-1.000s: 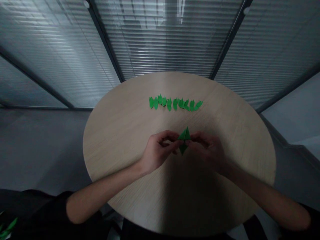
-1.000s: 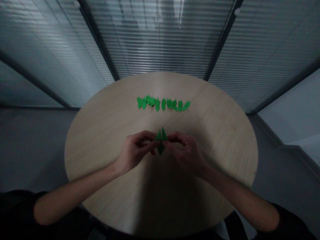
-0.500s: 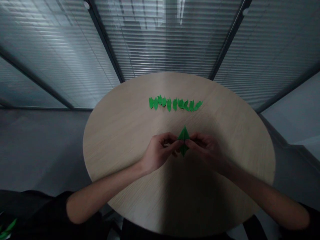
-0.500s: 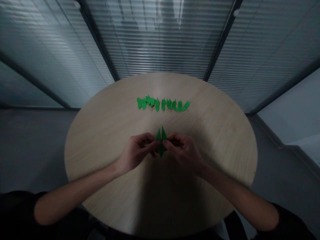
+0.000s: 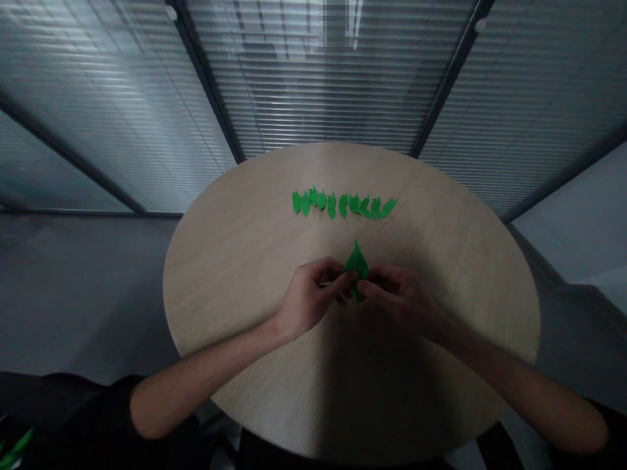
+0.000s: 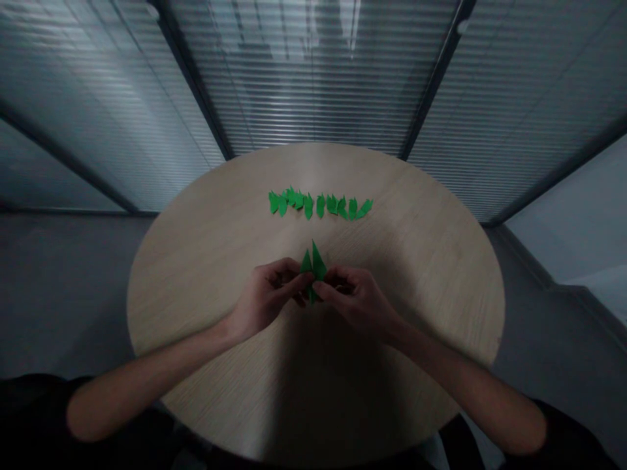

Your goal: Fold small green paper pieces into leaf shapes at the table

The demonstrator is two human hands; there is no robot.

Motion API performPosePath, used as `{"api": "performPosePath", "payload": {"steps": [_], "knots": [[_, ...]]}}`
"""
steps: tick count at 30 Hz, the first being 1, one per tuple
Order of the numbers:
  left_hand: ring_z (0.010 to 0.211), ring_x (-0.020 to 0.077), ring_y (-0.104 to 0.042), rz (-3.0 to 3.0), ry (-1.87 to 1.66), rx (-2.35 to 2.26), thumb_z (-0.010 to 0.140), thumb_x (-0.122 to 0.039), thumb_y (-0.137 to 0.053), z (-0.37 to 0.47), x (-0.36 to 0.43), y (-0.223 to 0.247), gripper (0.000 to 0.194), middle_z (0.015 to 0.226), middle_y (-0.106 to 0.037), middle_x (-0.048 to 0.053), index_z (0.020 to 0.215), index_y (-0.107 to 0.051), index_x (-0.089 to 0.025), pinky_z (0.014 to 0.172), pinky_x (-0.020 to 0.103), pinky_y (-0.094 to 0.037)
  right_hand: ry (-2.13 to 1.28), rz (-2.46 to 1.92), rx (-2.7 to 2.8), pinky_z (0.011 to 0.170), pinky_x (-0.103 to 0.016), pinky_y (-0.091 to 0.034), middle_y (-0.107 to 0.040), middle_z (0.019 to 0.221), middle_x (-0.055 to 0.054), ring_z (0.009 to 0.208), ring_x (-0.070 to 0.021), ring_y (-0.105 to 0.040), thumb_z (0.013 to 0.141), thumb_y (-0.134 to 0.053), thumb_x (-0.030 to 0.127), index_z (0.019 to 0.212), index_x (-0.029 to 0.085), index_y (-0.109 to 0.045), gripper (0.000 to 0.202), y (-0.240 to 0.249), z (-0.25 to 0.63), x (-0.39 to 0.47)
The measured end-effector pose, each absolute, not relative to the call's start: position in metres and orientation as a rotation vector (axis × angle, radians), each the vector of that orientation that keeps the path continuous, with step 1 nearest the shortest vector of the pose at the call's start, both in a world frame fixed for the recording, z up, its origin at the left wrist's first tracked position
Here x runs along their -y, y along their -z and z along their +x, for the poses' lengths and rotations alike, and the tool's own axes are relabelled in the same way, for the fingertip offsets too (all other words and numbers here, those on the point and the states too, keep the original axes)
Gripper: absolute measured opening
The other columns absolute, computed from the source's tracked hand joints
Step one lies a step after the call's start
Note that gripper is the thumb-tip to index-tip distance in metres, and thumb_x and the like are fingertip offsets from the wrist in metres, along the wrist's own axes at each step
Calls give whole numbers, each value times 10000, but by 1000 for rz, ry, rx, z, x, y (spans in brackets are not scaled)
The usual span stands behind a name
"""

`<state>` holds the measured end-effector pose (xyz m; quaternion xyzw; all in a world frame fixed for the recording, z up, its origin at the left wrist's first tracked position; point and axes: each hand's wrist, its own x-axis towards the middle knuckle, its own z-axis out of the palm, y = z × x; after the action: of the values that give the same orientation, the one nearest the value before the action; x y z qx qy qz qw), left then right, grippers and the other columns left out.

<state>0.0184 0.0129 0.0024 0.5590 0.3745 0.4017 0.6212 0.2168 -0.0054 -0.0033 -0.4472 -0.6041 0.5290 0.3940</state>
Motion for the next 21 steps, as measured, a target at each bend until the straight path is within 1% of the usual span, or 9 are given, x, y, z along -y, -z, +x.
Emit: {"api": "performPosePath", "payload": {"steps": [5,10,15,17,21], "knots": [[608,128,-686,1255,-876,-786,902,-431,-754,19,-14,-1,328,720,-707,30,876,-619,-134,560,221,-578,-1406,-1091,1564,669,-267,-498,-688,822,-31,739,-147,-632,924,-718,442,910,164,-716,278,3,217,5],[553,105,-637,1276,-873,-765,905,-479,-746,19,-15,0,374,699,-650,1,857,-612,-133,517,212,-546,-1491,-1095,1627,621,-247,-438,-637,796,-20,687,-126,-569,923,-707,465,881,149,-687,319,2,217,7],[558,102,-626,1281,-863,-772,906,-502,-735,19,-15,-1,398,690,-644,9,837,-618,-128,511,204,-520,-1511,-1047,1684,638,-248,-433,-640,841,-30,715,-131,-554,939,-669,434,953,149,-707,288,-1,218,9],[560,101,-623,1286,-874,-767,914,-500,-729,19,-14,0,392,694,-646,10,841,-616,-131,511,202,-516,-1534,-1027,1688,627,-246,-432,-641,851,-36,725,-137,-548,958,-647,455,960,154,-709,307,-2,218,9],[573,96,-614,1315,-912,-773,930,-484,-713,20,-12,2,375,703,-635,9,841,-613,-133,526,198,-514,-1552,-1054,1696,611,-246,-421,-623,821,-39,724,-143,-538,972,-632,545,903,149,-703,408,-2,216,9]]}}
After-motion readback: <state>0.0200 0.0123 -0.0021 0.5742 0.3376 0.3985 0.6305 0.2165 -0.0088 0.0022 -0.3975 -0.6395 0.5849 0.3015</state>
